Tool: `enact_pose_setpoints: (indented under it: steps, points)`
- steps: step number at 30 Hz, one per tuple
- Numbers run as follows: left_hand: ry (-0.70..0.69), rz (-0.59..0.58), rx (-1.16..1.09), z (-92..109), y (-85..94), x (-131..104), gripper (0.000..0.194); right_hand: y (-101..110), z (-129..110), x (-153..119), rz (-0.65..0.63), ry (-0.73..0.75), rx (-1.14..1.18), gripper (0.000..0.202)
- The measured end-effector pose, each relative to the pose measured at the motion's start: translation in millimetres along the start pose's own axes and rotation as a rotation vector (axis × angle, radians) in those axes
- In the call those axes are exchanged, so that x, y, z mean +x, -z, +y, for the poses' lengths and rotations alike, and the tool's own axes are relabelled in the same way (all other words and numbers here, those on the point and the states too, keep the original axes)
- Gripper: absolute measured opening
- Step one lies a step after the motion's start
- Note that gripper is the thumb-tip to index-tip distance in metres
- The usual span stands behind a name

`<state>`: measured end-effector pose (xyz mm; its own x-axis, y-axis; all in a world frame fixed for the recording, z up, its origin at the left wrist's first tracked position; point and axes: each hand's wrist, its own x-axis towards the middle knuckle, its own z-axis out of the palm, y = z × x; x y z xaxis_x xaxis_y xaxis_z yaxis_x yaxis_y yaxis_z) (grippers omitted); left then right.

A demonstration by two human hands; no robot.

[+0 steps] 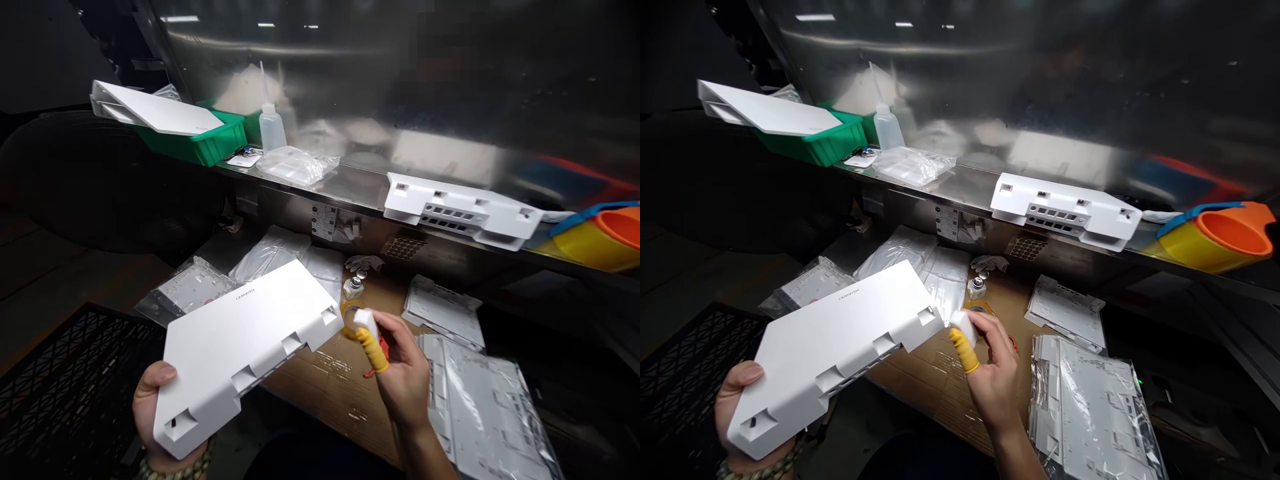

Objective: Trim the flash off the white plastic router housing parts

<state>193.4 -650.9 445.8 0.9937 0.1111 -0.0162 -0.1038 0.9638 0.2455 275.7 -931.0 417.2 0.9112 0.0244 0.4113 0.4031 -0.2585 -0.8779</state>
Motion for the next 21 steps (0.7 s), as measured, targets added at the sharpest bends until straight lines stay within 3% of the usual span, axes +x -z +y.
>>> enact_pose_setpoints:
  steps: [2,5,13,18,21]
  points:
    - [-0.048,0.038,0.006,-4.6,-0.8,0.6,0.078,-0.5,-23.3,2.1,-0.009,0.105,-0.018,0.027]
    - [-0.101,0.09,0.043,-7.8,1.1,-0.8,0.083,-4.3,-35.3,8.2,-0.006,0.192,-0.056,0.024]
    - [-0.038,0.012,-0.03,-5.1,15.0,-11.0,0.079,-6.6,-35.3,7.2,-0.04,0.218,-0.115,0.018]
    - [-0.016,-0.047,-0.037,-4.1,7.0,-9.7,0.083,-6.3,-36.8,4.6,-0.011,0.233,-0.096,0.023]
    - [-0.012,-0.01,-0.032,-6.7,-2.6,-6.6,0.079,-5.7,-35.1,4.7,-0.029,0.227,-0.11,0.019]
